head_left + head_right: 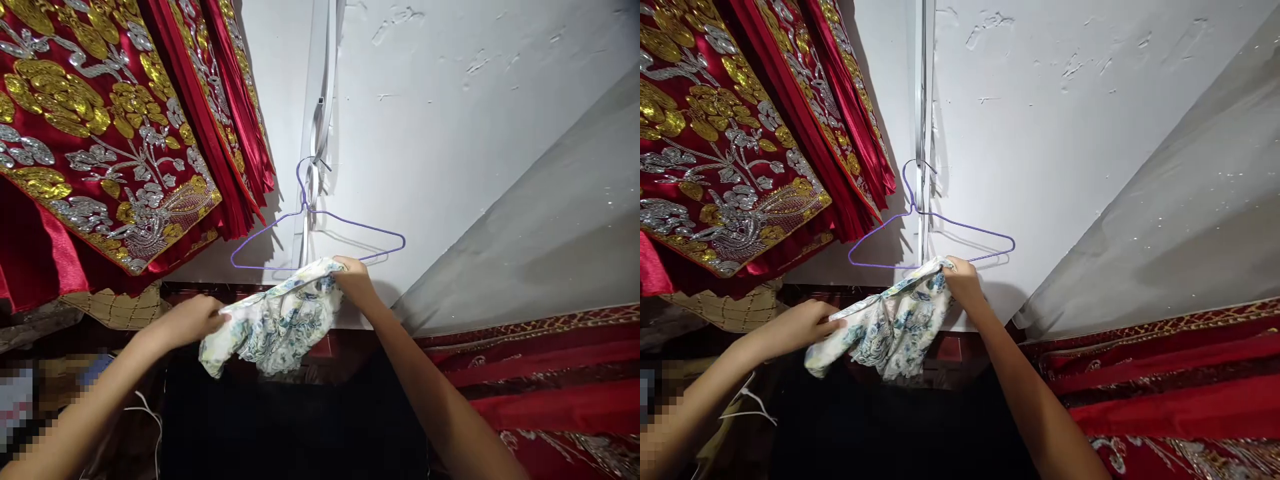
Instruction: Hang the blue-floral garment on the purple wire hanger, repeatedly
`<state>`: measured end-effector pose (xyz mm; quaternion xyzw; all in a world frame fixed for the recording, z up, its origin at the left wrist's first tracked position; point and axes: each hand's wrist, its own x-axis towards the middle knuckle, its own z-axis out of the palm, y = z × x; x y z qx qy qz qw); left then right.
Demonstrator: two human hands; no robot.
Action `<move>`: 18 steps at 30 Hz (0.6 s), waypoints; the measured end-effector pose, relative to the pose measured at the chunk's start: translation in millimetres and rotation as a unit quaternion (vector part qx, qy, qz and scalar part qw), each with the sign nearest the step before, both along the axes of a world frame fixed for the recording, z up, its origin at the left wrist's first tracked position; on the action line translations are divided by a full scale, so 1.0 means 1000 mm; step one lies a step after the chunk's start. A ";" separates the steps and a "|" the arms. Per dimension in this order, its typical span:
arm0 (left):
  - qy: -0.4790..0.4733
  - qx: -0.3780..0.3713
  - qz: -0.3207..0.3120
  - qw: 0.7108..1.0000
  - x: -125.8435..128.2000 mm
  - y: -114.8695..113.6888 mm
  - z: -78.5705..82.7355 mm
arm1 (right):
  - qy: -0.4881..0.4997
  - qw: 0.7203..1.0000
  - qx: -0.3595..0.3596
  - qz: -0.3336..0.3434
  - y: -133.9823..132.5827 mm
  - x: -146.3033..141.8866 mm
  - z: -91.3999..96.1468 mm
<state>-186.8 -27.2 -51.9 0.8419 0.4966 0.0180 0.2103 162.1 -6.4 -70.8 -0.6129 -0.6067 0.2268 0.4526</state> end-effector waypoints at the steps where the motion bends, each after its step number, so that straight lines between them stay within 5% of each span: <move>1: 0.010 0.010 0.002 1.000 -0.006 0.008 -0.001 | -0.003 1.000 -0.006 0.001 -0.004 0.005 0.000; 4: -0.037 0.122 -0.011 0.992 -0.008 0.028 0.009 | -0.001 1.000 -0.010 0.018 -0.017 0.014 0.004; 7: -0.149 0.230 -0.015 0.962 0.015 0.036 0.032 | 0.011 0.999 -0.008 0.048 -0.025 0.009 0.007; 12: -0.325 0.249 -0.018 0.912 0.059 0.043 0.055 | 0.006 0.993 0.001 0.122 -0.045 -0.006 0.013; 18: -0.261 0.317 -0.038 0.911 0.050 0.059 0.062 | 0.018 0.987 0.097 -0.124 -0.075 0.048 0.038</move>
